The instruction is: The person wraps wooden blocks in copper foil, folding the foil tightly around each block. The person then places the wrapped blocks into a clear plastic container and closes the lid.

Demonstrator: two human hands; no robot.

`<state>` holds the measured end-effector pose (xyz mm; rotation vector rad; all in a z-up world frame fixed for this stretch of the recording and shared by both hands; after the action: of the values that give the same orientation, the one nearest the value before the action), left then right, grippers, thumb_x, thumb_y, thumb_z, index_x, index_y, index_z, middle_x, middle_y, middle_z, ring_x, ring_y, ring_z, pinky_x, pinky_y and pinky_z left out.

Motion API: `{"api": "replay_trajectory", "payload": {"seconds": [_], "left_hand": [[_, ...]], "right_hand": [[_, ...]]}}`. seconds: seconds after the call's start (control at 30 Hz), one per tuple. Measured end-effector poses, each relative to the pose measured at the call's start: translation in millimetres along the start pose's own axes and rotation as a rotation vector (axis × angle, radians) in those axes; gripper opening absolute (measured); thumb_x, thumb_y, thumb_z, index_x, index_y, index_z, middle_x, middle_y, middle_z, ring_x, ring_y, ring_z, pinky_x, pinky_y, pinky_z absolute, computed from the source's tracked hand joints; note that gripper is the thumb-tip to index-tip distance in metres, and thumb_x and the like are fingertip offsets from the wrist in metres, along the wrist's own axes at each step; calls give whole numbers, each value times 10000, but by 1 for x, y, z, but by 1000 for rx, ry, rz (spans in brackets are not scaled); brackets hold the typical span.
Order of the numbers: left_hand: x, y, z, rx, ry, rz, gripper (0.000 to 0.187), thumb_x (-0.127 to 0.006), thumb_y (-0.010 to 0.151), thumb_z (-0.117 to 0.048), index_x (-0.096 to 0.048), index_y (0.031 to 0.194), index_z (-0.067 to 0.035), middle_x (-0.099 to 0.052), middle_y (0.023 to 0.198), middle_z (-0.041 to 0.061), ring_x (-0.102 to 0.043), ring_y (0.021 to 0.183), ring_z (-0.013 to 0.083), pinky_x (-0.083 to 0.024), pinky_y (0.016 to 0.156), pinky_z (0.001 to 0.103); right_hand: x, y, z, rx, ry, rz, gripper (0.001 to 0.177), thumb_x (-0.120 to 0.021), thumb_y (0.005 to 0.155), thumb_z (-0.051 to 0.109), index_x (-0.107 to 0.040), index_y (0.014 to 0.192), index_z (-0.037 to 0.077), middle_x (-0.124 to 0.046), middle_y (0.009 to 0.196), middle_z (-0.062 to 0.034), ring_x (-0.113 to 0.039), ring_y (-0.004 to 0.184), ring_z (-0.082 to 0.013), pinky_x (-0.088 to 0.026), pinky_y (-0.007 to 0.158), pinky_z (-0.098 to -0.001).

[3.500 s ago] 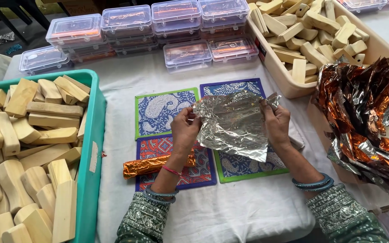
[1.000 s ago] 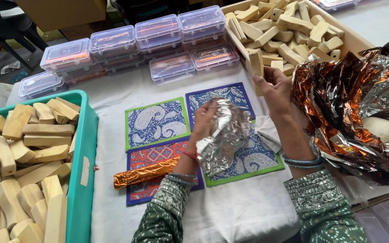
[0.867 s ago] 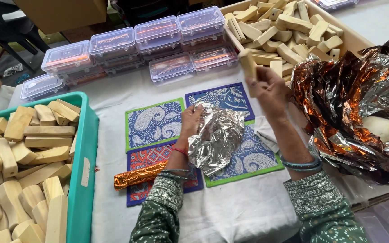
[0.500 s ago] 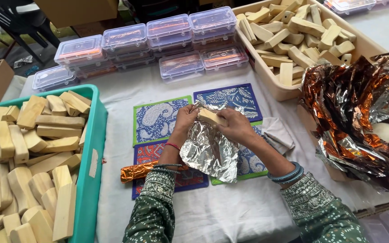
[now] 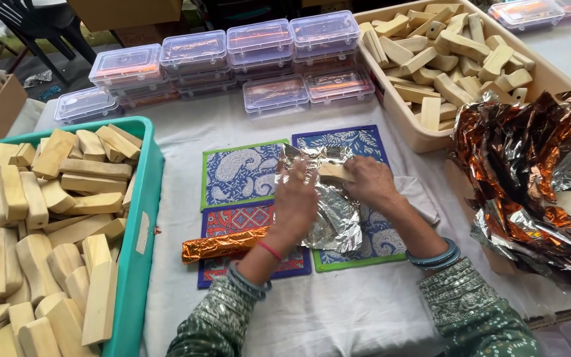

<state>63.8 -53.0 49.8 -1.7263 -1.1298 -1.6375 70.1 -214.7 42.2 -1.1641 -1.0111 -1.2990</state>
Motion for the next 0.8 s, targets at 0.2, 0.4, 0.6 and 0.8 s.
{"api": "replay_trajectory", "payload": {"seconds": [0.2, 0.4, 0.6, 0.8], "left_hand": [[-50, -35, -39, -98, -69, 159, 786, -313, 1001, -641, -259, 1613, -150, -151, 1685, 167, -62, 1562, 347, -43, 1216, 618], [-36, -45, -56, -113, -140, 173, 850, -332, 989, -692, -209, 1625, -142, -123, 1705, 158, -45, 1557, 407, 31, 1196, 682], [-41, -47, -58, -88, -181, 145, 820, -369, 968, -657, -251, 1614, -165, -139, 1696, 169, -48, 1557, 397, 32, 1194, 673], [-36, -49, -58, -94, -178, 146, 791, -388, 974, -630, -277, 1606, -168, -142, 1689, 180, -28, 1565, 390, 37, 1198, 670]], "right_hand": [[22, -4, -11, -20, 144, -120, 450, -747, 887, 224, -657, 1316, 122, -671, 1124, -66, -635, 1004, -224, -553, 869, -411], [0, 0, 29, 297, 218, -138, 472, -767, 850, 291, -680, 1280, 119, -685, 1131, -78, -652, 1062, -250, -558, 909, -426], [-3, 43, 26, 96, 127, -101, 420, -738, 925, 365, -688, 1290, 165, -676, 1147, -81, -664, 1057, -260, -558, 923, -436], [21, 46, 7, 70, 175, -331, 406, -753, 905, 271, -694, 1272, 108, -691, 1160, -82, -672, 1059, -286, -553, 934, -456]]}}
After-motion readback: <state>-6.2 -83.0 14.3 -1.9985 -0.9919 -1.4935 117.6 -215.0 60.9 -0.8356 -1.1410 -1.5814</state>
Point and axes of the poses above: each hand's wrist, its own y-axis towards the middle knuckle, its own x-axis out of the back of the hand, z = x × y, the point moved 8 cm from there along y, towards the middle knuckle
